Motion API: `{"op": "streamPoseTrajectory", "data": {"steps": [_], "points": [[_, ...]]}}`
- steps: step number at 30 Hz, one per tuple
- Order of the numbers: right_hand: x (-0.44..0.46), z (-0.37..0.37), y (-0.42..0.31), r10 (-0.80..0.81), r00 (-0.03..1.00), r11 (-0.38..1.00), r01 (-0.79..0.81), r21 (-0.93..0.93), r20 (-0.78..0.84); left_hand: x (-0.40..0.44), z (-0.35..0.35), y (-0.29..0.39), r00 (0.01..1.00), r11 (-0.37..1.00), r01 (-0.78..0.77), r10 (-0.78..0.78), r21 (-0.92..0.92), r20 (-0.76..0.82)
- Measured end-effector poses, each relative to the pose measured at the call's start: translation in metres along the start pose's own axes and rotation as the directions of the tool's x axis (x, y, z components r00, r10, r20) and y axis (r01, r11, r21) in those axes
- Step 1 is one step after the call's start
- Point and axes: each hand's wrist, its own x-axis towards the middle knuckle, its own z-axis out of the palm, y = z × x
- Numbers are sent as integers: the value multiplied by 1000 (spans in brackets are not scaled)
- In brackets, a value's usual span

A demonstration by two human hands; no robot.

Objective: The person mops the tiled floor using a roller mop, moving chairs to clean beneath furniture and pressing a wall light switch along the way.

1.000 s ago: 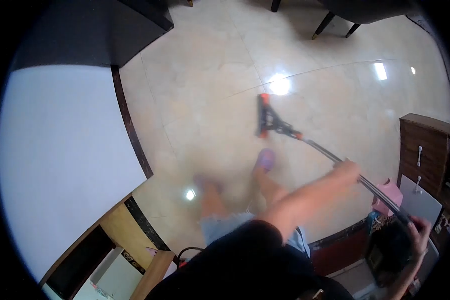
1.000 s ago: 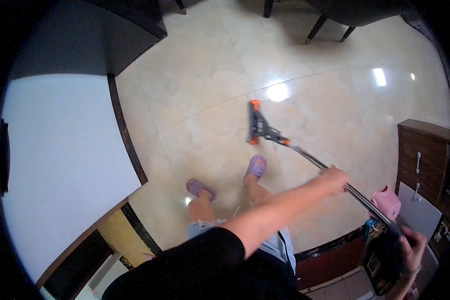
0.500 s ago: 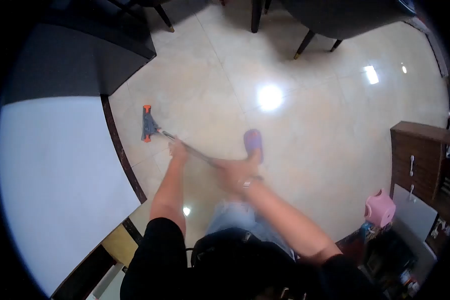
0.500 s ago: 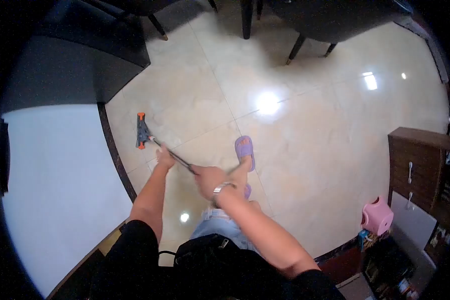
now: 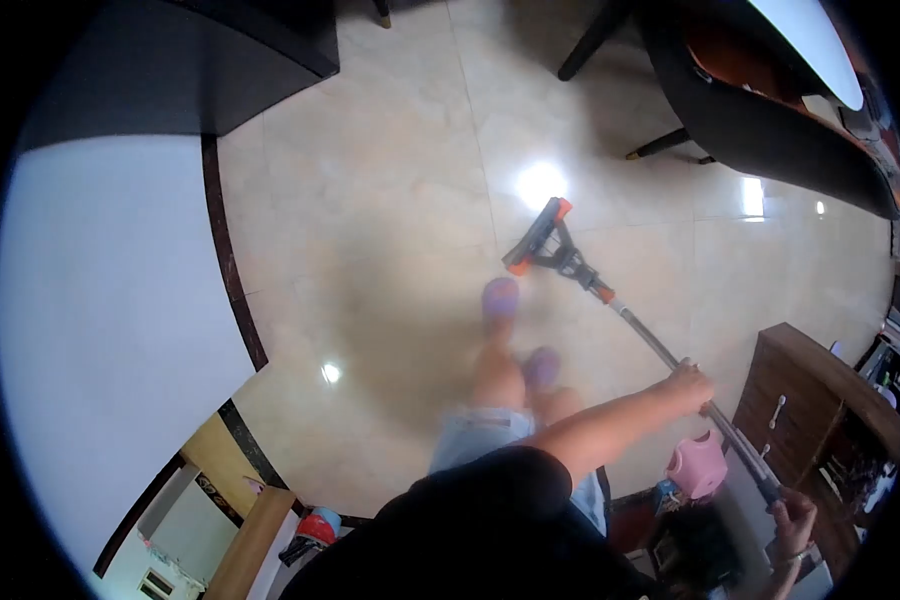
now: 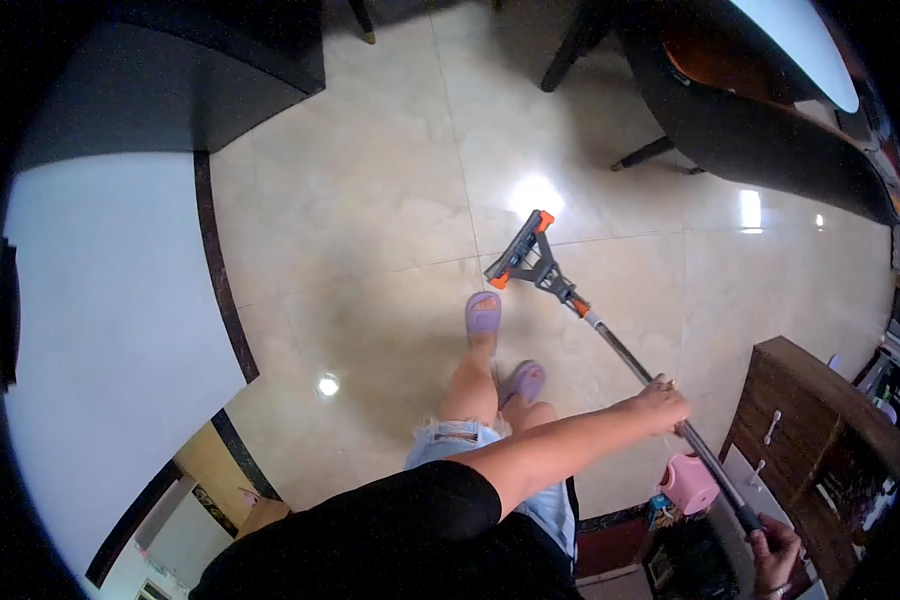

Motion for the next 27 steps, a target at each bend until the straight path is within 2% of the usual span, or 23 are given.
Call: {"op": "streamPoseTrajectory", "data": {"steps": [2,3,5,6,7,8,9,10,12,13,14,15,17,18,19,20,21,22,23,24,25,26,27], "points": [[23,14,59,-21,997,988,10,152,73,0,14,-17,991,966,102,-78,236,-109],[38,43,53,-79,989,984,58,167,122,-22,-13,-23,990,953,136,-138,270,-11],[58,113,38,-106,961,975,49,219,256,-50,-16,-86,980,955,196,-184,221,-77],[74,152,8,-94,938,966,5,259,333,-65,-19,-138,970,891,214,-146,401,-193],[78,186,-52,-87,932,983,22,185,352,-84,-39,-173,934,843,338,-247,418,-257],[82,221,-112,47,894,952,-175,250,446,-113,-59,-222,895,783,399,-220,477,-387],[102,272,-121,-129,862,874,-135,467,490,-150,-94,-263,800,715,444,-45,540,-598],[122,326,-142,-404,818,727,15,686,410,-181,-129,-290,612,489,718,-102,496,-784],[137,361,-250,-437,700,803,21,596,564,-234,-211,-280,288,323,928,-302,187,-909],[140,364,-298,-516,639,726,-28,687,571,-241,-229,-283,-98,553,784,-340,-283,-935],[154,381,-321,-559,677,736,138,663,480,-267,-240,-307,231,490,871,-347,35,-909],[170,392,-329,-584,689,727,209,654,429,-252,-230,-299,251,496,867,-359,43,-899],[189,408,-297,-631,689,711,328,622,358,-237,-220,-271,201,491,870,-282,39,-938],[201,403,-255,-646,682,708,369,602,342,-219,-192,-310,200,590,808,-287,-8,-937],[207,386,-208,-587,711,651,129,748,388,-174,-153,-327,144,626,775,-303,-83,-942],[215,359,-151,-422,767,815,89,572,483,-129,-115,-342,87,661,735,-318,-154,-944],[219,343,-81,-459,783,773,119,623,420,-98,-79,-274,256,804,413,-553,-428,-793],[192,284,-50,-202,816,878,-94,469,541,-67,-42,-203,397,649,143,-729,-747,-557],[168,242,5,72,805,870,-339,358,589,-34,0,-172,581,738,202,-619,-644,-528],[144,206,78,211,788,821,-464,333,579,-6,40,-129,769,896,232,-408,-379,-493],[114,162,138,347,760,778,-560,283,550,16,74,-89,912,983,133,-173,-130,-372],[75,111,179,501,705,717,-663,215,503,32,100,-49,981,1000,-12,12,5,-193],[38,69,202,622,645,647,-743,172,444,48,128,-14,989,988,-150,150,48,-2]]}}
